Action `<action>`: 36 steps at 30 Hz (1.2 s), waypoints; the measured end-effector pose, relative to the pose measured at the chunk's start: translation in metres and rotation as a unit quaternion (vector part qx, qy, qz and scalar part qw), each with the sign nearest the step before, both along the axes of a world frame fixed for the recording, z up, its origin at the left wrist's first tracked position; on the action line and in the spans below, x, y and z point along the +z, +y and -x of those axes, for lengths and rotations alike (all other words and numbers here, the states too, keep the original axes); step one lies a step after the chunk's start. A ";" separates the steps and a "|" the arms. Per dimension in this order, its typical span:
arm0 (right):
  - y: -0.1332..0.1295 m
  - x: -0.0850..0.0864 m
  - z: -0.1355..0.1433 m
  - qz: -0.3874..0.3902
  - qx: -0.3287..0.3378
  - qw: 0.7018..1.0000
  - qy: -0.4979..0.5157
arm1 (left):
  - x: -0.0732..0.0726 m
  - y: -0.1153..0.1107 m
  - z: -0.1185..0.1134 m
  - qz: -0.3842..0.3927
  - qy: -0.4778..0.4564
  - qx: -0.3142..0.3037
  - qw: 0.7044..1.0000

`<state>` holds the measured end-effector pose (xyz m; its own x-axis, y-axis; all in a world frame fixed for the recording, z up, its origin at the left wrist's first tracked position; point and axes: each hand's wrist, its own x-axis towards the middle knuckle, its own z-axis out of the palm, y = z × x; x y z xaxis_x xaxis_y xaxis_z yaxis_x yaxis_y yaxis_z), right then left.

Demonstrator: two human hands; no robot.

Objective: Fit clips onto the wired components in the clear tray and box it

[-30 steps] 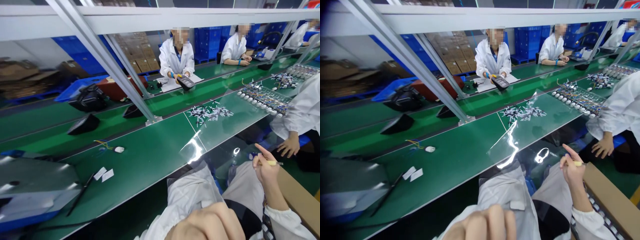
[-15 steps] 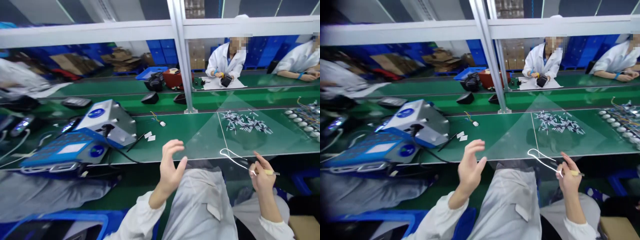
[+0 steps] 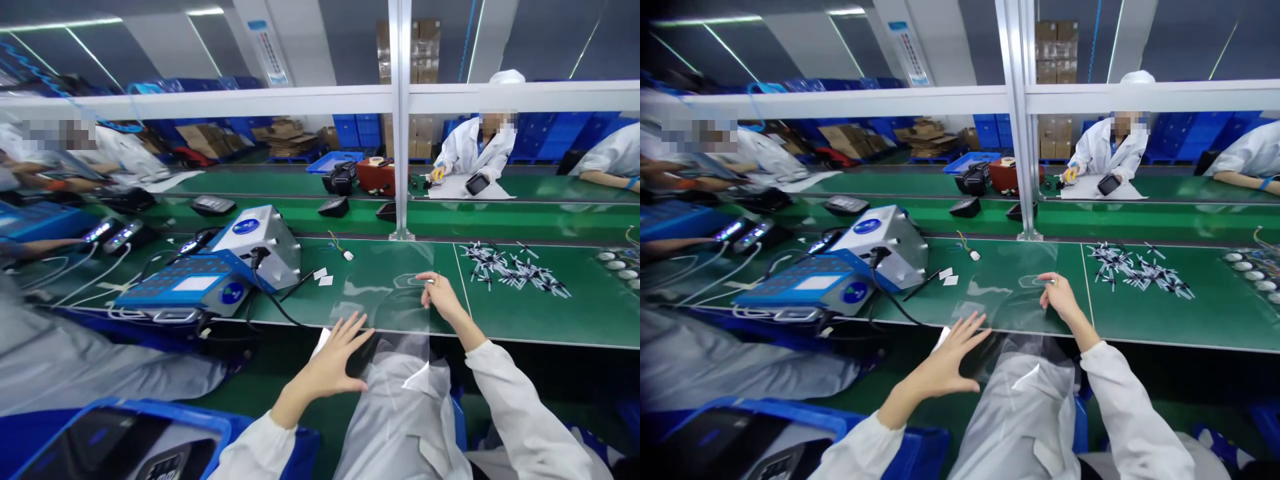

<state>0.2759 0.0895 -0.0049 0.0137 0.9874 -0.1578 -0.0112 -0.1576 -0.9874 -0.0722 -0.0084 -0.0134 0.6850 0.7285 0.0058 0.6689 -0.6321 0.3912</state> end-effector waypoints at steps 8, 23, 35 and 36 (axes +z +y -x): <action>0.058 -0.031 0.057 -0.053 -0.046 0.996 -0.052 | -0.024 0.051 0.009 -0.044 0.080 0.132 0.987; -0.046 -0.047 -0.116 -0.121 -0.142 0.937 -0.296 | -0.029 0.087 0.017 0.007 0.162 0.245 0.956; -0.127 -0.051 -0.270 -0.070 -0.339 0.809 -0.475 | 0.004 0.085 -0.049 -0.064 0.059 0.091 0.992; -0.136 -0.054 -0.269 -0.091 -0.328 0.813 -0.472 | 0.008 0.083 -0.057 -0.073 0.042 0.078 0.993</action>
<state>0.5445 -0.0464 -0.0584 0.5781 0.7240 0.3764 0.7418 -0.2742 -0.6120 -0.0156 0.0750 -0.0053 0.5671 0.8210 0.0667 0.7892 -0.5647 0.2413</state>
